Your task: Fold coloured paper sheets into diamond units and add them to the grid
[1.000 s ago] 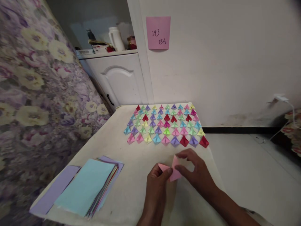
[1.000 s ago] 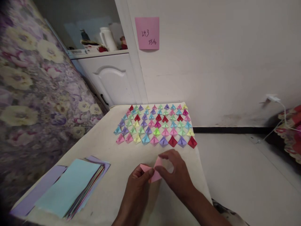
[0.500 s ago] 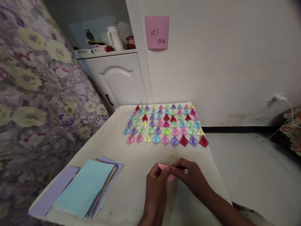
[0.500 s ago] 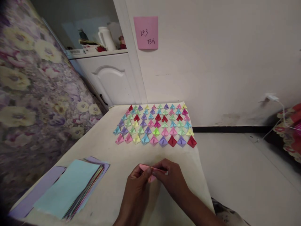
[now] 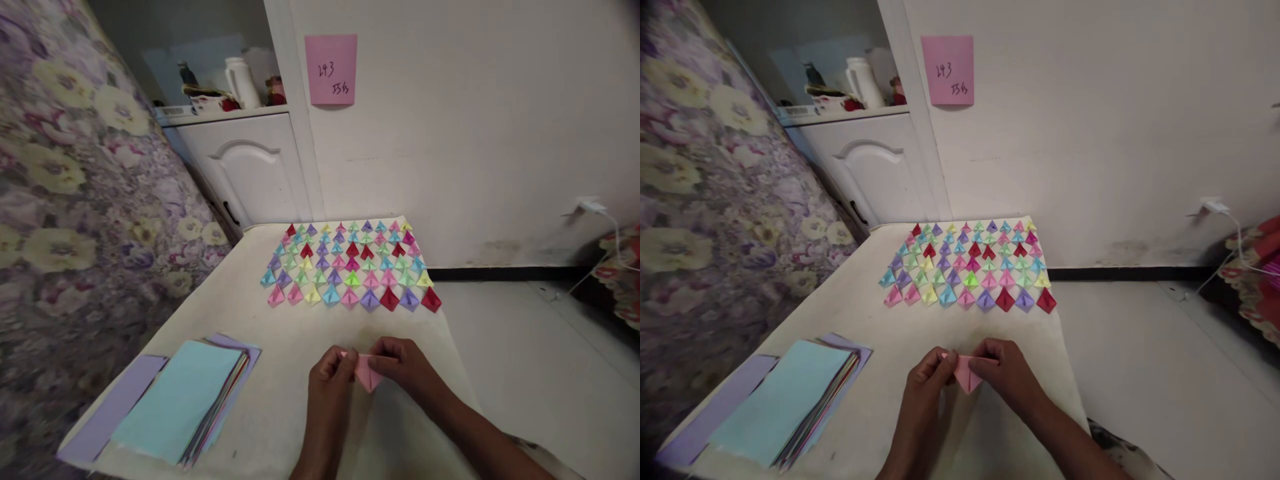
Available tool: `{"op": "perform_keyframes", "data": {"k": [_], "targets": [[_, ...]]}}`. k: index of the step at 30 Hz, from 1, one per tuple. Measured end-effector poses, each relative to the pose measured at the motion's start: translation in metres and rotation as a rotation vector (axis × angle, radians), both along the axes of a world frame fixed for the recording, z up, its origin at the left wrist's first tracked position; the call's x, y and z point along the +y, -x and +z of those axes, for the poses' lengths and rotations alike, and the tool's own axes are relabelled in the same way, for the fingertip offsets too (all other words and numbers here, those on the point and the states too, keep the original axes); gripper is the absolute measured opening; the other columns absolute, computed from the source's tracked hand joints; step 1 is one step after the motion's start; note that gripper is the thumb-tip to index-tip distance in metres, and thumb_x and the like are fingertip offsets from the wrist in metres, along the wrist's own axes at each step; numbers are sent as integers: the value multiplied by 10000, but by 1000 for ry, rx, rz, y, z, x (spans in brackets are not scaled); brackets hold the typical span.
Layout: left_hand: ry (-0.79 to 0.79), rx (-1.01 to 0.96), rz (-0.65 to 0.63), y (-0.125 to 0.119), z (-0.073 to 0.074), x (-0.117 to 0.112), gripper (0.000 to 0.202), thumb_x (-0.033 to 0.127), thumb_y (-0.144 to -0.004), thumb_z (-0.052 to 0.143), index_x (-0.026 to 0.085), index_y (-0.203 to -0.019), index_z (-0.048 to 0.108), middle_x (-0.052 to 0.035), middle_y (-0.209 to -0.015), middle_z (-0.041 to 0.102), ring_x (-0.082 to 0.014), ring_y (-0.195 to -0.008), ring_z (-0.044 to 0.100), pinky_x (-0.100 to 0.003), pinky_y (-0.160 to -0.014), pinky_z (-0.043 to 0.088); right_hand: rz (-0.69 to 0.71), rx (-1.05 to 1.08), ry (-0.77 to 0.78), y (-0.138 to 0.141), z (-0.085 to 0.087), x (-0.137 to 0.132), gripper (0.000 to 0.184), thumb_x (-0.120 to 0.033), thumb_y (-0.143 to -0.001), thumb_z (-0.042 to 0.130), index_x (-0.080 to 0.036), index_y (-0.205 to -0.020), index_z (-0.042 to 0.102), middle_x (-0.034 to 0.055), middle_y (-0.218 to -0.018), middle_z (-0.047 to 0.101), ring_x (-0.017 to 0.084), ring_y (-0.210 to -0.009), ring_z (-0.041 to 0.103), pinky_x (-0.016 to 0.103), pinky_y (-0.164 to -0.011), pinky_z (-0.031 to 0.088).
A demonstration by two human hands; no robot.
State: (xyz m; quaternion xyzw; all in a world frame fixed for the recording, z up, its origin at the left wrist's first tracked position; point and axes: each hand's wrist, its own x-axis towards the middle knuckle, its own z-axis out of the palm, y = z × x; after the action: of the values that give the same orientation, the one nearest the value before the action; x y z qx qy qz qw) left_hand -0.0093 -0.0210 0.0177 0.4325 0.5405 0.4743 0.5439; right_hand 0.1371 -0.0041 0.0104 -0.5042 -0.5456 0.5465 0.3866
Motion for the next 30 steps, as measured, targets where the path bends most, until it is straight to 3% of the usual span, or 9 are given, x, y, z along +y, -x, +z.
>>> {"op": "perform_keyframes", "data": {"k": [4,9,17,23,30], "targets": [[-1,-4,0,-2,2,-2,349,388,-796,524,162,-542,447,56,-522,393,-88,-543,347,-188,-519,289,13,50,40,-1,-1,2,117,-228,-680,596,-135,-610,582,-28,-552,506,99,-535,436,212,-510,308],[-23,32,-6,-1,6,-1,207,355,-789,543,177,-870,613,29,-642,543,-110,-629,464,-193,-595,358,35,64,47,-6,1,3,125,-219,-675,604,-135,-590,568,-34,-538,491,90,-518,420,209,-496,287],[-20,116,-6,3,-2,1,181,320,-739,600,148,-685,615,27,-569,527,-106,-582,452,-192,-552,344,37,35,56,-8,-7,5,120,-236,-674,628,-128,-630,600,-20,-561,534,98,-535,455,211,-502,309],[-33,117,9,0,-1,-1,199,349,-740,594,155,-698,606,26,-574,526,-115,-586,463,-202,-563,362,36,14,76,-5,-6,3,142,-246,-637,661,-127,-596,596,-27,-537,528,95,-522,452,205,-490,308],[69,-19,-210,-4,-13,2,234,296,-652,682,133,-816,644,-17,-709,626,-147,-663,539,-226,-608,394,-5,105,91,-8,4,3,128,-245,-651,639,-141,-592,595,-23,-539,569,114,-537,505,218,-527,353]]}}
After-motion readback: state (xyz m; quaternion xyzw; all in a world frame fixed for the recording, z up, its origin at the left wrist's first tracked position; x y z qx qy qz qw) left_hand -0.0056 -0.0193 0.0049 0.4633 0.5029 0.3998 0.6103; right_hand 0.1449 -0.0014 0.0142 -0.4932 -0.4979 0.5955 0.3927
